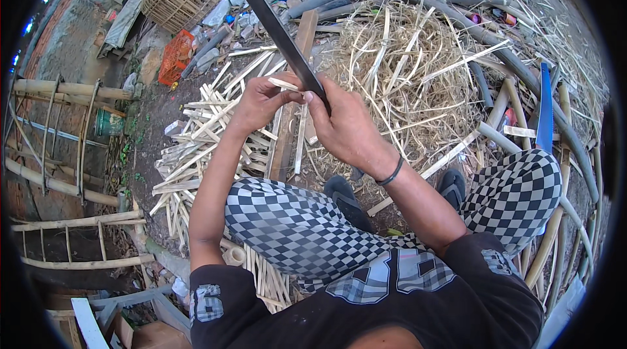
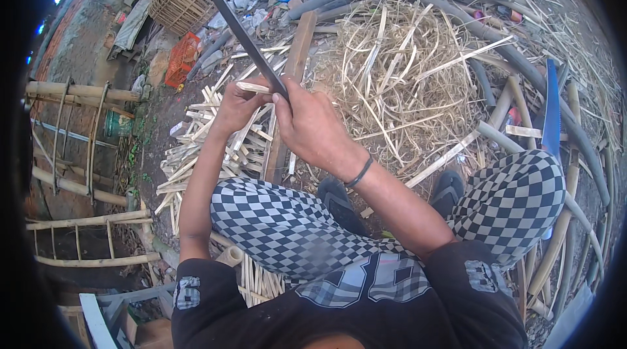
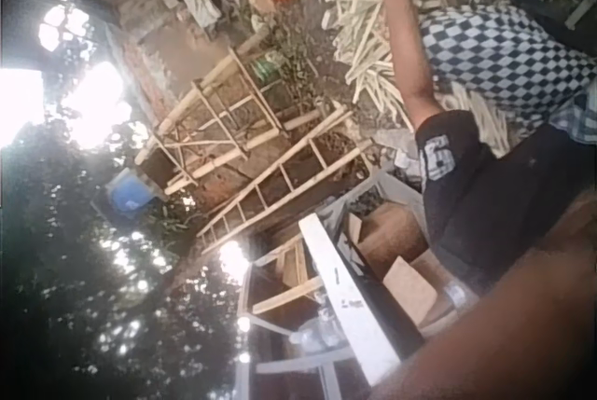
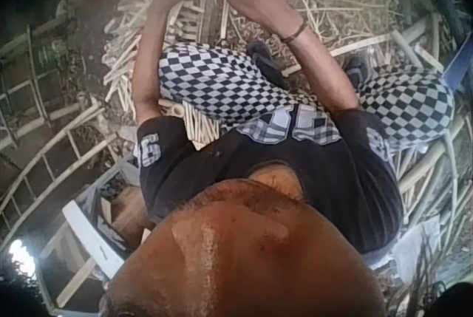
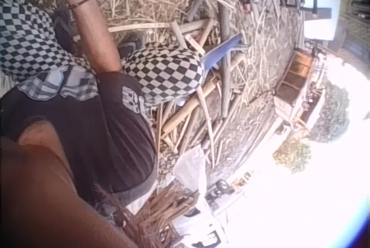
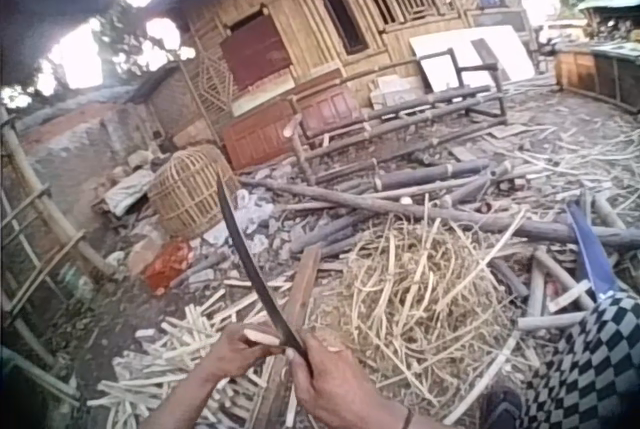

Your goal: The person shaves thin strips of wood using a machete while sitting on the ground amidst bamboo debris.

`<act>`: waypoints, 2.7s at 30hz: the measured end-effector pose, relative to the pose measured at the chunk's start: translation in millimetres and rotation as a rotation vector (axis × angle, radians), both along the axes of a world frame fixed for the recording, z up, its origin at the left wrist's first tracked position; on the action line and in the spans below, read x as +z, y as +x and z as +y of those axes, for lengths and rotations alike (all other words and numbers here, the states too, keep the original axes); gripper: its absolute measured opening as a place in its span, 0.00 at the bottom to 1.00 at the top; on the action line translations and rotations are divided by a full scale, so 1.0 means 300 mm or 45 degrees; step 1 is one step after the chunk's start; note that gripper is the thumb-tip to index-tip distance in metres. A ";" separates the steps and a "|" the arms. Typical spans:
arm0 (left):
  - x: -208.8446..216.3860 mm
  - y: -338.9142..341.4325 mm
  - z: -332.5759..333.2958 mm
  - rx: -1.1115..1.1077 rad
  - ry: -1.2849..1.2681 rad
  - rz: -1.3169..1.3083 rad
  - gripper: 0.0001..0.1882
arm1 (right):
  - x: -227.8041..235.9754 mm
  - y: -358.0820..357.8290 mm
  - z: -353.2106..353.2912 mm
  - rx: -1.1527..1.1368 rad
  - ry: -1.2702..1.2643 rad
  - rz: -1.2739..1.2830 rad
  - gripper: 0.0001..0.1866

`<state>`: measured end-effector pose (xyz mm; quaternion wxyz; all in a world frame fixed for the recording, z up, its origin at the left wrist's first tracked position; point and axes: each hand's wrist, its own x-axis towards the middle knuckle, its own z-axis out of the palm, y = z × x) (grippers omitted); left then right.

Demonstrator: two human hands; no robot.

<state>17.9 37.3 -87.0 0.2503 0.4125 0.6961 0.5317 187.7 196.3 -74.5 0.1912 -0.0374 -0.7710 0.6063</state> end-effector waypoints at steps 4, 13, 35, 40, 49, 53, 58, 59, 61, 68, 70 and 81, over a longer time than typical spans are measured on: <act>0.013 0.004 0.009 -0.155 -0.092 0.020 0.07 | 0.015 0.016 0.013 0.009 0.059 0.168 0.16; -0.051 -0.023 0.014 -0.203 -0.056 -0.102 0.10 | 0.014 0.038 0.005 0.109 0.120 0.233 0.19; 0.250 0.270 -0.077 0.253 -0.058 0.954 0.14 | -0.100 -0.019 -0.102 -0.028 -0.052 0.130 0.20; 0.212 0.296 -0.039 0.341 -0.036 0.848 0.15 | -0.095 -0.005 -0.078 0.022 0.114 0.010 0.23; 0.158 0.273 -0.058 0.456 0.203 0.764 0.16 | -0.034 0.058 -0.105 0.089 0.272 0.014 0.13; 0.157 0.268 -0.053 0.583 0.313 0.596 0.12 | -0.010 0.073 -0.095 0.138 0.263 -0.015 0.13; 0.155 0.249 -0.052 0.506 0.217 1.099 0.11 | 0.003 0.080 -0.090 0.135 0.242 0.014 0.12; 0.153 0.244 -0.052 0.504 0.213 1.097 0.11 | 0.011 0.084 -0.088 0.128 0.249 0.013 0.12; 0.149 0.235 -0.050 0.445 0.301 1.008 0.11 | 0.031 0.092 -0.085 0.111 0.259 0.020 0.12; 0.160 0.219 -0.027 0.420 0.299 1.046 0.11 | 0.027 0.080 -0.070 0.098 0.229 0.046 0.13; 0.175 0.225 -0.010 0.376 0.292 1.058 0.10 | 0.027 0.076 -0.064 0.092 0.262 0.031 0.13; 0.174 0.223 -0.015 0.333 0.276 1.008 0.10 | 0.031 0.070 -0.010 0.257 0.292 -0.021 0.17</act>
